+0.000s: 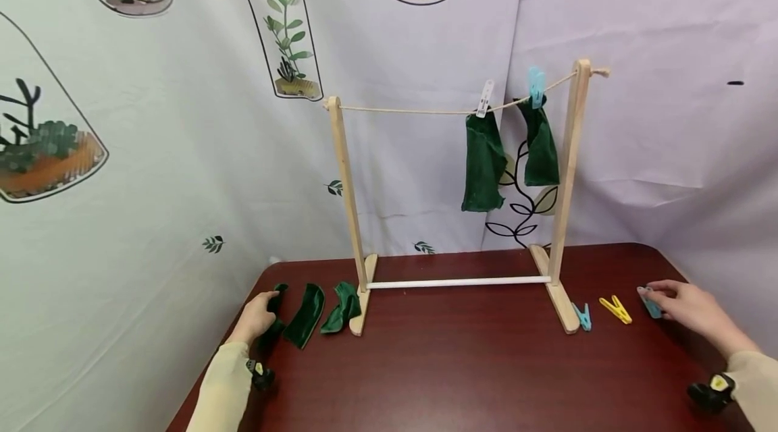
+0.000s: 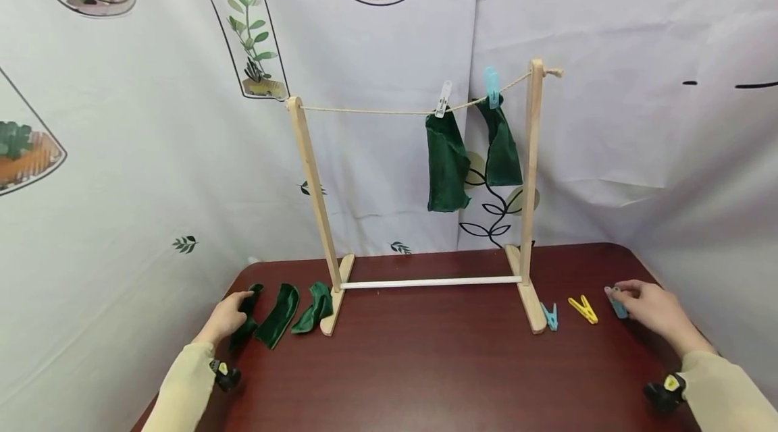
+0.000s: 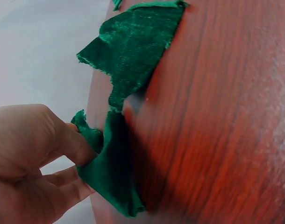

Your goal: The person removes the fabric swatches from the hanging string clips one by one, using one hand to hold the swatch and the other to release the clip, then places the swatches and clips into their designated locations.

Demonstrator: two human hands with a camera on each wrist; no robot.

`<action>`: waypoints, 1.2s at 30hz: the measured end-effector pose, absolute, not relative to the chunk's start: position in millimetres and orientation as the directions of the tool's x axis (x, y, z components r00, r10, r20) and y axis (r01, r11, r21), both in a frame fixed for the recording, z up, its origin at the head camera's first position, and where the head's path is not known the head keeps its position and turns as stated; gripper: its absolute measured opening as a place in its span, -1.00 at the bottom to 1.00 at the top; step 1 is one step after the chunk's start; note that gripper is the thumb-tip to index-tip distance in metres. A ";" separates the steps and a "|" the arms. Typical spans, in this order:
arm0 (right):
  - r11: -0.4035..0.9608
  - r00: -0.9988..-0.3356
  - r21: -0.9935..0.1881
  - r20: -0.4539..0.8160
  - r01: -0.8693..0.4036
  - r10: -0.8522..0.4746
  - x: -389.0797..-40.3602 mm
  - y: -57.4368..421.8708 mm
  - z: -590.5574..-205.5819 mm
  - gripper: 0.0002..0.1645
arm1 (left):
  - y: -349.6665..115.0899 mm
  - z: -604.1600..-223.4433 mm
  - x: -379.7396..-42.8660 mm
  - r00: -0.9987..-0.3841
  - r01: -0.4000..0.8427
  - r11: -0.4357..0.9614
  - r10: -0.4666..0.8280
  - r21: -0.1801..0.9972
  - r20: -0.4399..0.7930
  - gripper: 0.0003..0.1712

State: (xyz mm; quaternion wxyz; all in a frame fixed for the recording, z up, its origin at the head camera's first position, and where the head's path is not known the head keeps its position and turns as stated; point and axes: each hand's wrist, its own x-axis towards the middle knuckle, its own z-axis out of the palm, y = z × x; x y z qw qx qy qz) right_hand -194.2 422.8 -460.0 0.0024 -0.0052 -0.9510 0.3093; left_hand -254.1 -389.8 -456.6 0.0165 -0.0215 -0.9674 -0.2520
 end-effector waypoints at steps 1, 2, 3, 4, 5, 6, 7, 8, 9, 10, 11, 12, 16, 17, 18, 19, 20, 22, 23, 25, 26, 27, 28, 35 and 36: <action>0.808 -1.000 -0.590 -0.004 0.009 0.009 -193.8 422.1 -461.0 -0.20 | -389.5 -457.6 -254.0 -0.999 0.047 0.872 0.032 0.488 0.039 -0.29; 0.807 -1.000 -0.590 -0.007 0.011 0.009 -193.4 421.3 -462.5 -0.20 | -389.0 -458.3 -253.9 -0.999 0.046 0.873 0.032 0.486 0.037 -0.29; 0.808 -1.000 -0.589 -0.010 0.015 0.011 -193.1 420.4 -463.7 -0.20 | -388.9 -459.2 -253.9 -0.999 0.044 0.871 0.032 0.489 0.033 -0.28; 0.810 -1.000 -0.587 -0.008 0.014 0.011 -192.8 419.6 -464.7 -0.20 | -388.6 -460.0 -253.8 -0.999 0.042 0.871 0.031 0.490 0.030 -0.29; 0.810 -1.000 -0.586 -0.005 0.014 0.013 -192.9 419.3 -466.3 -0.21 | -388.3 -460.7 -253.9 -0.999 0.040 0.870 0.030 0.492 0.028 -0.29; 0.811 -1.000 -0.584 -0.002 0.013 0.015 -193.1 419.4 -467.9 -0.21 | -388.1 -461.5 -254.3 -0.999 0.037 0.869 0.028 0.494 0.025 -0.29; 0.813 -1.000 -0.582 0.003 0.013 0.018 -193.3 419.1 -469.6 -0.21 | -388.0 -462.2 -254.6 -0.999 0.035 0.868 0.026 0.495 0.025 -0.30; 0.814 -1.000 -0.581 0.007 0.013 0.021 -193.5 418.7 -471.3 -0.21 | -387.6 -462.6 -254.7 -0.999 0.033 0.868 0.024 0.495 0.026 -0.30; 0.816 -1.000 -0.578 0.008 0.016 0.025 -193.7 418.3 -472.8 -0.20 | -387.5 -463.2 -255.1 -0.999 0.030 0.867 0.021 0.497 0.024 -0.30; 0.816 -1.000 -0.579 0.010 0.015 0.026 -194.5 418.6 -474.0 -0.20 | -387.5 -463.8 -255.5 -1.000 0.027 0.866 0.018 0.499 0.023 -0.31; 0.818 -1.000 -0.575 0.011 0.018 0.029 -194.9 418.4 -475.3 -0.20 | -387.1 -464.0 -255.6 -1.000 0.020 0.862 0.013 0.507 0.018 -0.31; 0.819 -0.999 -0.573 0.012 0.021 0.033 -195.3 418.2 -476.4 -0.19 | -386.7 -464.2 -255.6 -1.000 0.016 0.860 0.010 0.510 0.014 -0.31; 0.824 -0.998 -0.566 0.016 0.036 0.054 -196.4 417.9 -480.5 -0.17 | -385.4 -465.3 -255.9 -1.000 -0.001 0.852 -0.001 0.523 -0.001 -0.32; 0.824 -0.998 -0.565 0.018 0.038 0.059 -196.6 418.0 -481.6 -0.17 | -384.9 -465.4 -255.9 -1.000 -0.004 0.852 -0.002 0.524 -0.003 -0.32; 0.825 -0.998 -0.563 0.021 0.043 0.066 -196.4 417.7 -482.3 -0.17 | -384.6 -465.5 -255.9 -1.000 -0.005 0.853 -0.003 0.522 -0.006 -0.33; 0.826 -0.997 -0.562 0.024 0.045 0.071 -196.3 417.5 -483.0 -0.17 | -384.1 -465.6 -255.8 -1.000 -0.008 0.852 -0.004 0.524 -0.009 -0.35; 0.824 -0.997 -0.564 0.025 0.047 0.074 -196.3 417.5 -483.6 -0.17 | -383.6 -465.4 -255.6 -1.000 -0.007 0.854 -0.004 0.521 -0.008 -0.37; 0.820 -0.997 -0.571 0.026 0.046 0.075 -196.4 417.9 -484.7 -0.17 | -382.8 -464.8 -255.4 -1.000 -0.003 0.858 0.000 0.513 -0.006 -0.40; 0.819 -0.996 -0.572 0.035 0.043 0.077 -196.1 417.3 -485.1 -0.17 | -382.3 -464.6 -255.4 -1.000 -0.001 0.861 0.001 0.509 -0.004 -0.41; 0.820 -0.996 -0.572 0.046 0.033 0.072 -196.2 416.5 -486.2 -0.18 | -381.1 -463.8 -255.4 -1.000 0.001 0.863 0.002 0.505 -0.002 -0.43; 0.819 -0.996 -0.573 0.048 0.030 0.070 -196.4 415.8 -486.6 -0.18 | -380.5 -463.4 -255.3 -1.000 0.002 0.866 0.002 0.501 0.001 -0.43; 0.820 -0.996 -0.571 0.053 0.025 0.067 -196.7 415.1 -486.9 -0.19 | -380.0 -462.9 -255.3 -1.000 -0.001 0.863 0.000 0.506 -0.003 -0.42; 0.820 -0.996 -0.572 0.055 0.021 0.064 -197.1 414.4 -487.1 -0.18 | -379.8 -462.5 -255.3 -1.000 -0.005 0.860 -0.002 0.510 -0.006 -0.41; 0.820 -0.994 -0.572 0.085 0.004 0.064 -200.1 411.6 -485.4 -0.21 | -382.4 -460.2 -256.1 -1.000 -0.013 0.837 -0.019 0.548 0.004 -0.36; 0.820 -0.994 -0.573 0.085 0.003 0.062 -200.4 411.6 -485.4 -0.21 | -383.6 -460.6 -256.0 -1.000 -0.013 0.835 -0.022 0.550 0.009 -0.35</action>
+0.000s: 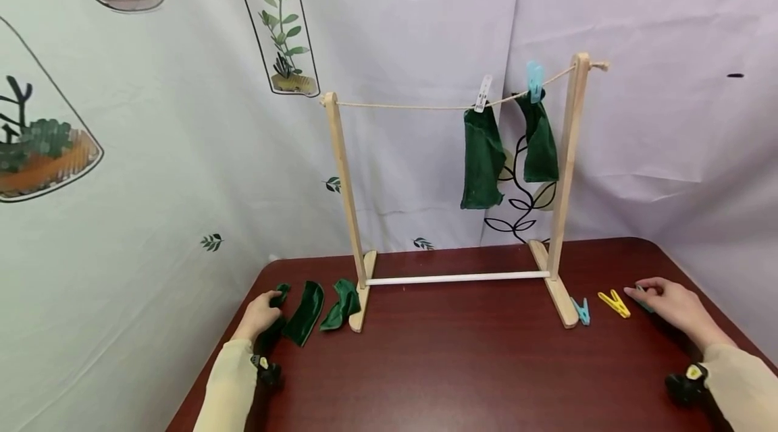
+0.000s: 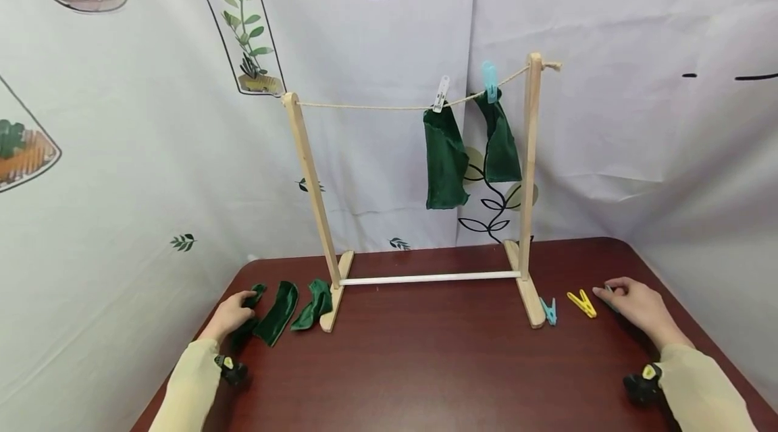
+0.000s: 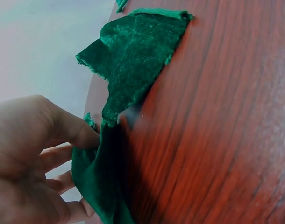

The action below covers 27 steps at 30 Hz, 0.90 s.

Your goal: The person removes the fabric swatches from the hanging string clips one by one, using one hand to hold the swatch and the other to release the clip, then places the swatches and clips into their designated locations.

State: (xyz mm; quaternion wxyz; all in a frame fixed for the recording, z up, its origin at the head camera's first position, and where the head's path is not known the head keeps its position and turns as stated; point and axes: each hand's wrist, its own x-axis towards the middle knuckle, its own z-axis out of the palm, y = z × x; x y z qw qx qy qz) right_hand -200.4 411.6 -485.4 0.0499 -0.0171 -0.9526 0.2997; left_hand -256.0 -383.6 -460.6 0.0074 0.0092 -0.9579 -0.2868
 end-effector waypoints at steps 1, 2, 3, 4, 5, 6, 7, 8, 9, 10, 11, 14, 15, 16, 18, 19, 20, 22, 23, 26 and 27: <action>0.822 -0.994 -0.569 0.087 0.003 0.064 -200.6 411.8 -485.2 -0.22 | -384.3 -460.3 -256.4 -1.000 -0.013 0.834 -0.023 0.552 0.012 -0.33; 0.823 -0.994 -0.567 0.088 0.003 0.065 -200.8 412.0 -485.2 -0.22 | -385.0 -460.3 -256.9 -1.000 -0.013 0.833 -0.026 0.552 0.016 -0.32; 0.824 -0.994 -0.566 0.087 0.004 0.065 -201.1 412.3 -485.2 -0.22 | -385.5 -460.0 -256.8 -0.999 -0.012 0.834 -0.026 0.552 0.018 -0.32; 0.825 -0.994 -0.566 0.086 0.003 0.062 -201.4 412.6 -485.2 -0.22 | -385.9 -460.0 -256.7 -0.999 -0.013 0.834 -0.028 0.552 0.018 -0.32; 0.825 -0.995 -0.566 0.084 0.002 0.060 -201.5 412.8 -485.2 -0.22 | -386.4 -460.1 -256.5 -0.999 -0.014 0.835 -0.028 0.551 0.018 -0.32; 0.824 -0.995 -0.566 0.083 0.000 0.057 -201.5 412.9 -485.2 -0.21 | -387.0 -460.4 -256.4 -0.999 -0.014 0.837 -0.030 0.547 0.021 -0.31; 0.824 -0.995 -0.567 0.084 -0.002 0.056 -201.6 413.1 -485.3 -0.21 | -387.1 -460.5 -256.1 -0.999 -0.014 0.837 -0.030 0.547 0.020 -0.31; 0.823 -0.995 -0.567 0.086 -0.004 0.054 -201.6 413.1 -485.5 -0.21 | -387.2 -460.8 -256.0 -0.999 -0.012 0.837 -0.029 0.548 0.021 -0.32; 0.823 -0.995 -0.568 0.086 -0.005 0.054 -201.6 413.3 -485.8 -0.21 | -387.1 -460.8 -255.7 -0.999 -0.011 0.836 -0.027 0.549 0.020 -0.32; 0.823 -0.995 -0.568 0.087 -0.005 0.054 -201.5 413.4 -486.1 -0.21 | -386.9 -461.0 -255.6 -0.999 -0.011 0.834 -0.026 0.552 0.019 -0.32; 0.823 -0.995 -0.569 0.087 -0.004 0.055 -201.4 413.6 -486.5 -0.21 | -386.8 -461.3 -255.6 -0.999 -0.011 0.833 -0.026 0.553 0.020 -0.32; 0.818 -0.996 -0.575 0.074 0.000 0.052 -201.5 414.0 -487.6 -0.19 | -387.0 -462.3 -255.4 -0.999 -0.015 0.831 -0.030 0.556 0.017 -0.33; 0.819 -0.996 -0.574 0.067 0.006 0.055 -201.8 414.1 -488.1 -0.18 | -387.1 -462.6 -255.2 -0.999 -0.019 0.830 -0.032 0.557 0.013 -0.33; 0.819 -0.997 -0.574 0.061 0.010 0.054 -201.9 414.4 -488.1 -0.17 | -387.3 -462.8 -255.0 -0.999 -0.022 0.831 -0.034 0.556 0.011 -0.34; 0.817 -0.997 -0.576 0.047 0.018 0.055 -202.0 414.7 -487.9 -0.16 | -387.7 -463.3 -254.8 -0.999 -0.026 0.833 -0.037 0.553 0.008 -0.35; 0.818 -0.997 -0.574 0.043 0.022 0.057 -202.1 415.1 -487.8 -0.15 | -387.9 -463.4 -254.8 -0.999 -0.026 0.834 -0.038 0.552 0.009 -0.35; 0.819 -0.997 -0.573 0.041 0.025 0.059 -202.1 415.5 -487.4 -0.15 | -387.8 -463.3 -254.7 -0.999 -0.027 0.833 -0.039 0.552 0.010 -0.36; 0.819 -0.997 -0.573 0.039 0.026 0.059 -202.0 416.2 -486.5 -0.15 | -387.6 -463.1 -254.4 -0.999 -0.028 0.831 -0.040 0.555 0.009 -0.37; 0.818 -0.997 -0.574 0.039 0.027 0.060 -202.0 416.5 -486.3 -0.15 | -387.5 -463.0 -254.2 -0.999 -0.028 0.831 -0.040 0.556 0.010 -0.37; 0.819 -0.997 -0.574 0.041 0.027 0.061 -202.2 417.9 -485.7 -0.14 | -386.8 -462.7 -253.1 -0.999 -0.030 0.825 -0.042 0.564 0.008 -0.38; 0.818 -0.997 -0.574 0.041 0.027 0.061 -202.2 418.4 -485.7 -0.13 | -386.5 -462.5 -252.8 -0.999 -0.030 0.824 -0.042 0.566 0.007 -0.38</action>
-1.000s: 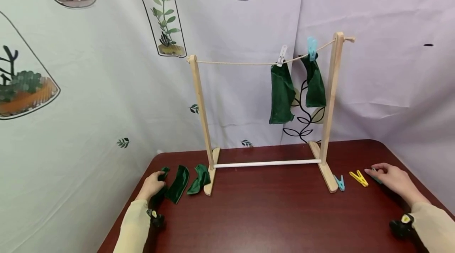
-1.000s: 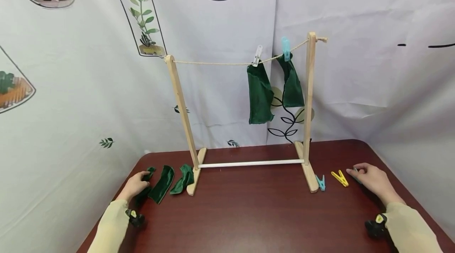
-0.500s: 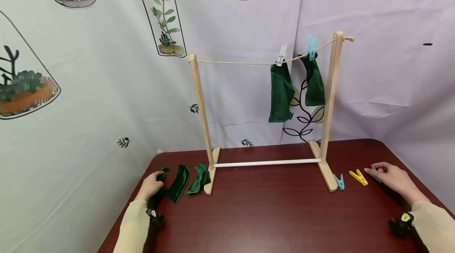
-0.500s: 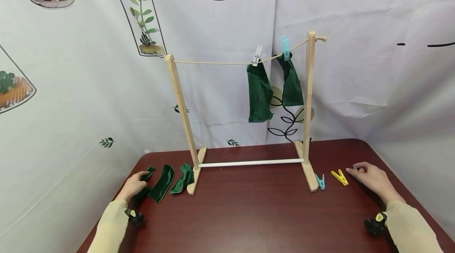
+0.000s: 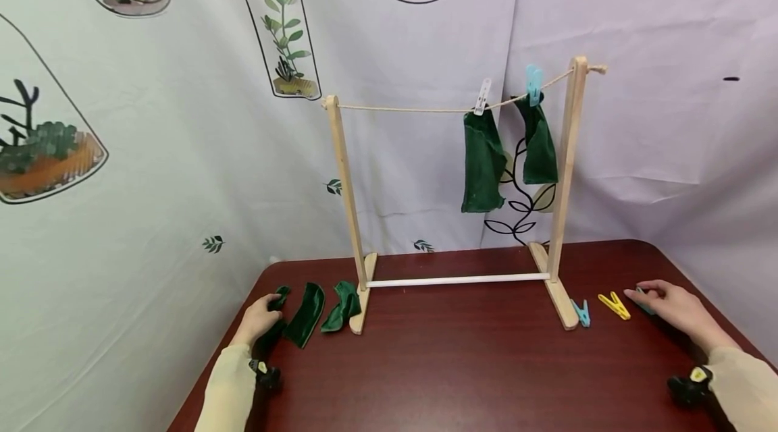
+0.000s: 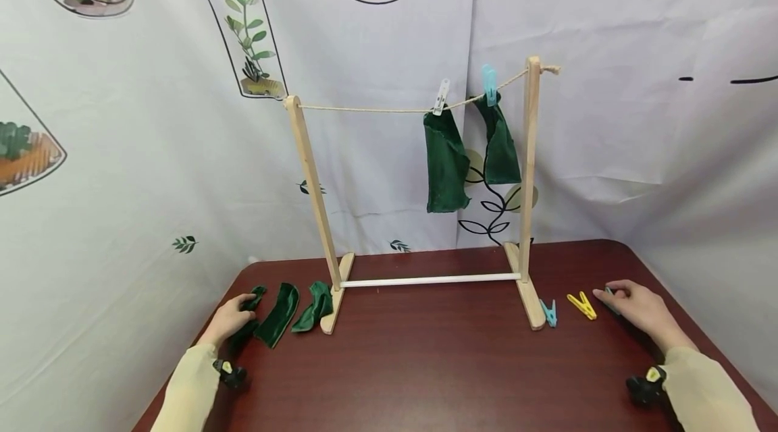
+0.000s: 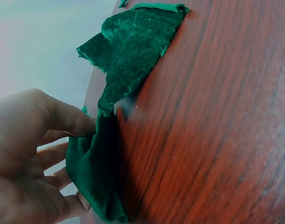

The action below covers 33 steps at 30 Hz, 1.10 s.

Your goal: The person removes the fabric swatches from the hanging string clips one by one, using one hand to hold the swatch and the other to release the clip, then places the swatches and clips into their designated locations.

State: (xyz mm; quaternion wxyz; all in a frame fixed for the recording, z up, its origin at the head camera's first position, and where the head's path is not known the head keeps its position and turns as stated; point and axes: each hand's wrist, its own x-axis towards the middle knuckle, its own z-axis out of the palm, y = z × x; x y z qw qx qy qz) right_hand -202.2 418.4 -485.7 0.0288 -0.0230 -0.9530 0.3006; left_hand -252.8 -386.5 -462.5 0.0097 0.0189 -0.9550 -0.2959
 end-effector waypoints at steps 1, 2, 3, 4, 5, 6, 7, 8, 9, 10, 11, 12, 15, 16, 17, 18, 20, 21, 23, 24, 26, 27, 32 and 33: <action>0.817 -0.997 -0.575 0.040 0.026 0.060 -202.1 418.9 -486.1 -0.13 | -386.5 -462.9 -252.6 -0.999 -0.032 0.821 -0.042 0.570 0.005 -0.37; 0.817 -0.998 -0.576 0.037 0.026 0.059 -202.1 419.3 -486.4 -0.12 | -386.8 -463.5 -252.8 -0.999 -0.032 0.819 -0.042 0.572 0.004 -0.37; 0.814 -0.998 -0.581 0.035 0.025 0.056 -202.0 419.9 -486.2 -0.12 | -387.1 -463.8 -252.7 -0.999 -0.033 0.817 -0.042 0.576 0.003 -0.37; 0.813 -0.998 -0.581 0.037 0.024 0.055 -202.0 419.6 -486.4 -0.12 | -388.0 -464.2 -252.6 -0.999 -0.034 0.814 -0.043 0.580 0.002 -0.36; 0.813 -0.998 -0.582 0.037 0.022 0.053 -202.1 419.5 -486.7 -0.11 | -389.1 -464.5 -252.6 -0.999 -0.035 0.811 -0.043 0.584 0.000 -0.36; 0.810 -0.998 -0.586 0.032 0.020 0.048 -202.4 419.6 -486.5 -0.11 | -390.1 -464.8 -252.2 -0.999 -0.035 0.808 -0.043 0.588 0.000 -0.36; 0.808 -0.998 -0.589 0.028 0.021 0.047 -202.6 419.2 -486.5 -0.11 | -391.2 -464.9 -252.0 -0.999 -0.032 0.809 -0.042 0.588 0.003 -0.35; 0.806 -0.999 -0.591 0.027 0.023 0.048 -202.8 418.7 -486.4 -0.11 | -392.3 -465.2 -251.7 -0.999 -0.032 0.808 -0.043 0.588 0.005 -0.35; 0.804 -0.999 -0.594 0.024 0.024 0.048 -203.2 418.4 -486.3 -0.11 | -393.1 -465.5 -251.2 -0.999 -0.033 0.807 -0.045 0.590 0.005 -0.35; 0.803 -0.999 -0.595 0.022 0.027 0.050 -203.4 418.0 -486.7 -0.10 | -393.9 -466.0 -251.0 -0.999 -0.035 0.806 -0.047 0.591 0.004 -0.35; 0.800 -0.999 -0.599 0.017 0.029 0.049 -203.9 418.2 -486.7 -0.10 | -394.2 -466.2 -250.7 -0.999 -0.036 0.808 -0.049 0.588 0.005 -0.35; 0.797 -0.999 -0.603 0.012 0.031 0.048 -204.2 418.5 -486.6 -0.09 | -394.1 -466.2 -250.2 -0.999 -0.039 0.809 -0.052 0.587 0.005 -0.34; 0.787 -0.999 -0.616 -0.005 0.042 0.049 -204.0 420.7 -486.9 -0.08 | -392.2 -466.3 -250.1 -0.998 -0.050 0.804 -0.062 0.593 0.000 -0.34; 0.784 -0.998 -0.619 -0.013 0.052 0.056 -203.6 422.0 -487.7 -0.07 | -391.1 -466.4 -250.6 -0.998 -0.050 0.802 -0.062 0.596 0.000 -0.34; 0.783 -0.998 -0.618 -0.015 0.063 0.068 -202.8 423.2 -488.7 -0.07 | -389.8 -466.4 -251.2 -0.998 -0.048 0.799 -0.059 0.600 -0.001 -0.34; 0.782 -0.996 -0.618 -0.018 0.076 0.082 -201.9 424.3 -489.7 -0.06 | -388.5 -466.3 -251.9 -0.998 -0.045 0.796 -0.056 0.604 -0.001 -0.33; 0.780 -0.994 -0.618 -0.022 0.100 0.109 -199.8 426.5 -492.1 -0.06 | -386.4 -466.8 -254.0 -0.999 -0.041 0.789 -0.051 0.613 -0.002 -0.33; 0.779 -0.993 -0.618 -0.023 0.107 0.119 -199.1 427.1 -492.9 -0.05 | -386.0 -467.2 -254.8 -0.999 -0.043 0.786 -0.053 0.617 -0.002 -0.33; 0.778 -0.992 -0.619 -0.016 0.109 0.126 -198.8 426.8 -493.6 -0.05 | -385.7 -467.1 -254.9 -0.998 -0.045 0.786 -0.057 0.616 -0.001 -0.33; 0.774 -0.993 -0.624 -0.018 0.105 0.120 -199.2 426.6 -493.2 -0.05 | -385.9 -467.2 -254.6 -0.998 -0.047 0.787 -0.060 0.615 0.001 -0.33; 0.771 -0.994 -0.630 -0.014 0.094 0.110 -199.9 425.3 -492.3 -0.06 | -387.4 -467.7 -253.9 -0.998 -0.055 0.782 -0.068 0.621 -0.002 -0.33; 0.768 -0.995 -0.634 -0.015 0.088 0.101 -200.5 425.5 -492.0 -0.06 | -388.1 -467.8 -253.5 -0.998 -0.055 0.780 -0.069 0.623 -0.001 -0.32; 0.757 -0.998 -0.650 -0.030 0.064 0.059 -199.8 426.6 -490.7 -0.09 | -390.9 -468.5 -251.3 -0.998 -0.040 0.774 -0.056 0.631 0.006 -0.29; 0.751 -0.998 -0.658 -0.035 0.061 0.051 -199.4 426.8 -491.1 -0.09 | -391.1 -468.4 -250.5 -0.998 -0.040 0.774 -0.057 0.632 0.006 -0.28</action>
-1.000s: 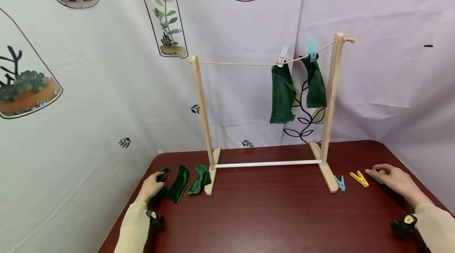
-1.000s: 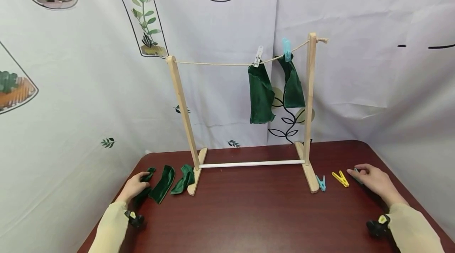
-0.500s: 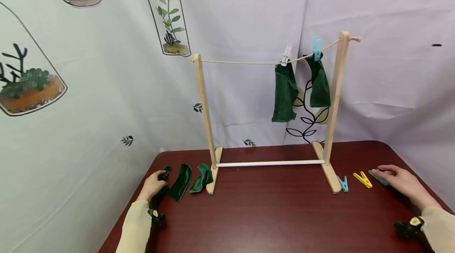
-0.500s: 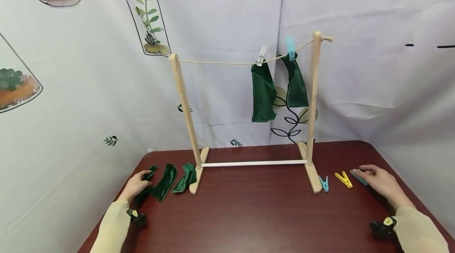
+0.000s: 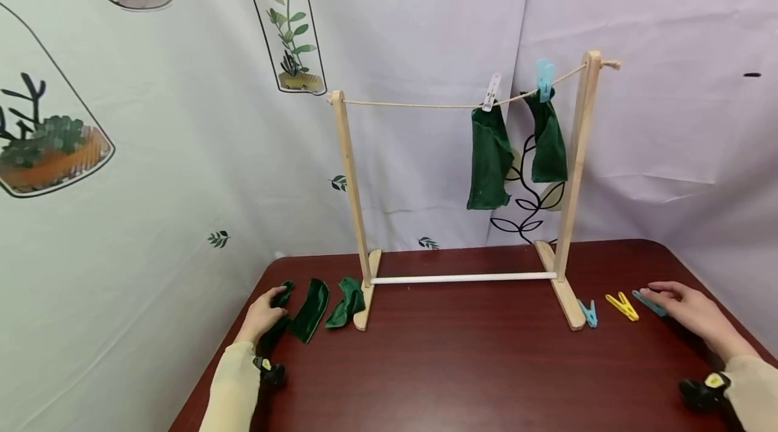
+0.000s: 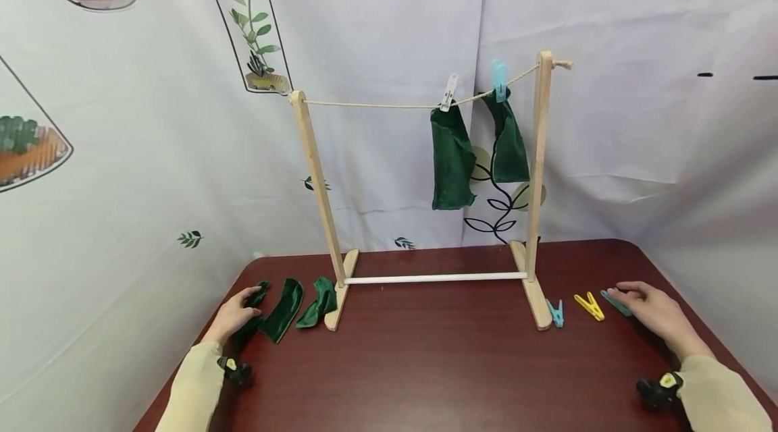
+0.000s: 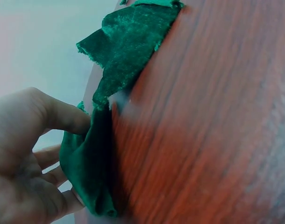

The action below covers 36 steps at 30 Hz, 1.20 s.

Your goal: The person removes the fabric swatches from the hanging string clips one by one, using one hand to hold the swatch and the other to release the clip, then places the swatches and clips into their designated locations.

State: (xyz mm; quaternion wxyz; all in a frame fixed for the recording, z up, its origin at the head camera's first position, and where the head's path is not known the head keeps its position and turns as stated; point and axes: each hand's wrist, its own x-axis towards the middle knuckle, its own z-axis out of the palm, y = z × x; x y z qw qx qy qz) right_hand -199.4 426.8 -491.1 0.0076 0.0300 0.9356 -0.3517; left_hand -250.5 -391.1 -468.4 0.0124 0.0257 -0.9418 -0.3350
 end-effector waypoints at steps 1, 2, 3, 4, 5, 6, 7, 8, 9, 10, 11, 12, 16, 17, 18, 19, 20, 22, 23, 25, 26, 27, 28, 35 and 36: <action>0.747 -0.998 -0.663 -0.038 0.060 0.046 -198.7 427.5 -489.7 -0.09 | -390.9 -468.7 -249.8 -0.998 -0.039 0.772 -0.058 0.634 0.008 -0.28; 0.739 -0.998 -0.670 -0.045 0.064 0.046 -198.6 429.0 -488.8 -0.08 | -390.9 -469.1 -249.3 -0.998 -0.039 0.767 -0.059 0.640 0.010 -0.27; 0.727 -0.997 -0.683 -0.048 0.071 0.052 -198.3 430.0 -488.6 -0.08 | -390.6 -469.0 -248.6 -0.998 -0.038 0.762 -0.059 0.646 0.011 -0.27; 0.713 -0.997 -0.697 -0.049 0.079 0.062 -198.1 431.2 -489.0 -0.08 | -390.8 -469.1 -248.0 -0.998 -0.041 0.752 -0.063 0.658 0.010 -0.27; 0.701 -0.996 -0.709 -0.048 0.084 0.071 -198.4 432.1 -489.8 -0.08 | -391.8 -468.9 -246.7 -0.998 -0.044 0.742 -0.069 0.669 0.011 -0.27; 0.688 -0.996 -0.720 -0.046 0.088 0.079 -198.6 433.1 -490.8 -0.09 | -392.5 -468.5 -245.4 -0.997 -0.044 0.734 -0.072 0.677 0.014 -0.27; 0.674 -0.995 -0.733 -0.040 0.092 0.093 -197.9 434.4 -493.0 -0.09 | -392.9 -467.3 -244.9 -0.997 -0.043 0.730 -0.075 0.682 0.018 -0.27; 0.657 -0.994 -0.748 -0.035 0.095 0.104 -197.2 436.0 -494.7 -0.10 | -393.5 -466.3 -244.4 -0.997 -0.039 0.730 -0.078 0.682 0.026 -0.27; 0.645 -0.994 -0.759 -0.021 0.088 0.111 -195.9 436.9 -496.5 -0.12 | -394.0 -465.1 -243.9 -0.996 -0.040 0.732 -0.083 0.680 0.032 -0.28; 0.639 -0.994 -0.765 -0.006 0.078 0.113 -194.5 438.3 -497.3 -0.14 | -394.8 -463.8 -243.6 -0.995 -0.038 0.737 -0.089 0.675 0.041 -0.29; 0.636 -0.994 -0.769 0.009 0.065 0.112 -192.9 439.6 -497.2 -0.17 | -395.6 -462.2 -243.0 -0.994 -0.037 0.744 -0.097 0.667 0.053 -0.30; 0.635 -0.993 -0.771 0.022 0.056 0.114 -191.5 440.8 -496.4 -0.19 | -396.1 -460.1 -242.2 -0.993 -0.034 0.752 -0.102 0.658 0.065 -0.32; 0.637 -0.990 -0.770 0.069 0.023 0.120 -185.8 442.1 -488.3 -0.27 | -397.4 -448.0 -239.1 -0.987 -0.014 0.771 -0.112 0.637 0.114 -0.38; 0.635 -0.990 -0.772 0.074 0.019 0.119 -185.1 442.1 -484.7 -0.27 | -397.0 -444.4 -238.5 -0.986 -0.009 0.772 -0.112 0.635 0.122 -0.39; 0.635 -0.990 -0.773 0.081 0.013 0.120 -184.7 441.5 -480.9 -0.27 | -396.2 -440.7 -237.9 -0.986 -0.001 0.772 -0.108 0.635 0.130 -0.40; 0.630 -0.989 -0.777 0.092 0.002 0.116 -184.3 440.6 -477.5 -0.28 | -395.4 -437.2 -237.6 -0.985 0.006 0.773 -0.105 0.635 0.137 -0.41; 0.626 -0.989 -0.779 0.103 -0.011 0.110 -184.0 439.5 -473.8 -0.29 | -394.0 -433.6 -237.2 -0.984 0.014 0.772 -0.101 0.635 0.145 -0.42; 0.613 -0.988 -0.789 0.122 -0.038 0.095 -183.5 437.7 -465.8 -0.31 | -391.3 -427.6 -237.8 -0.983 0.027 0.774 -0.095 0.633 0.157 -0.43; 0.608 -0.987 -0.792 0.134 -0.056 0.084 -183.4 436.5 -462.0 -0.32 | -389.4 -424.6 -238.3 -0.981 0.039 0.774 -0.089 0.632 0.170 -0.45; 0.594 -0.986 -0.801 0.150 -0.076 0.075 -183.3 434.2 -456.0 -0.47 | -385.4 -418.7 -239.3 -0.978 0.062 0.774 -0.078 0.630 0.192 -0.47; 0.582 -0.986 -0.808 0.156 -0.088 0.067 -182.8 433.0 -452.8 -0.54 | -383.2 -415.9 -239.9 -0.977 0.073 0.773 -0.073 0.630 0.202 -0.49; 0.576 -0.985 -0.812 0.159 -0.093 0.065 -182.8 431.8 -449.8 -0.64 | -380.7 -413.1 -240.9 -0.974 0.086 0.773 -0.067 0.628 0.217 -0.51; 0.582 -0.985 -0.808 0.162 -0.096 0.062 -182.9 430.0 -446.5 -0.65 | -378.2 -410.3 -242.0 -0.970 0.103 0.775 -0.060 0.623 0.235 -0.53; 0.569 -0.973 -0.806 0.227 -0.165 0.040 -184.9 419.6 -426.5 -0.83 | -360.0 -392.5 -247.5 -0.938 0.204 0.795 -0.007 0.571 0.346 -0.64; 0.564 -0.971 -0.807 0.235 -0.175 0.035 -185.6 418.5 -423.1 -0.82 | -357.0 -389.6 -247.6 -0.935 0.213 0.797 0.000 0.565 0.353 -0.65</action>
